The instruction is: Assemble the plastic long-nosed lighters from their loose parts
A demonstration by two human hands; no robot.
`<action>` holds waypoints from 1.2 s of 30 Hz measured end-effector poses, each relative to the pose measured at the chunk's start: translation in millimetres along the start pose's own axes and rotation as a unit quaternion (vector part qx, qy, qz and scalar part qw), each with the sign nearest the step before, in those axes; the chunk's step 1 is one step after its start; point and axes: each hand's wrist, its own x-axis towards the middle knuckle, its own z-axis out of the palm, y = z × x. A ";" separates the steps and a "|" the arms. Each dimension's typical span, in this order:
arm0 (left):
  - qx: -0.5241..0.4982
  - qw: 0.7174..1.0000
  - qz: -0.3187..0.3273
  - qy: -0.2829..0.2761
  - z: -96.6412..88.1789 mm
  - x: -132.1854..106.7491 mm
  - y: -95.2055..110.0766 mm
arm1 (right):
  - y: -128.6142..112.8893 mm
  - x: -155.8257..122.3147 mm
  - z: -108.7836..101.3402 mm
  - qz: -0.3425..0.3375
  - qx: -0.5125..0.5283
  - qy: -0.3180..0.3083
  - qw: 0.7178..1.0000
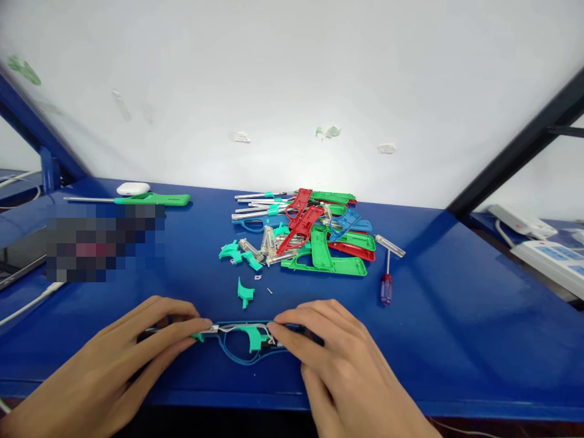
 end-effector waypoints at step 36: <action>0.012 0.999 -0.008 0.044 1.9 3.5 2.2 | 115.4 69.6 -55.3 0.016 -0.388 -0.013 0.921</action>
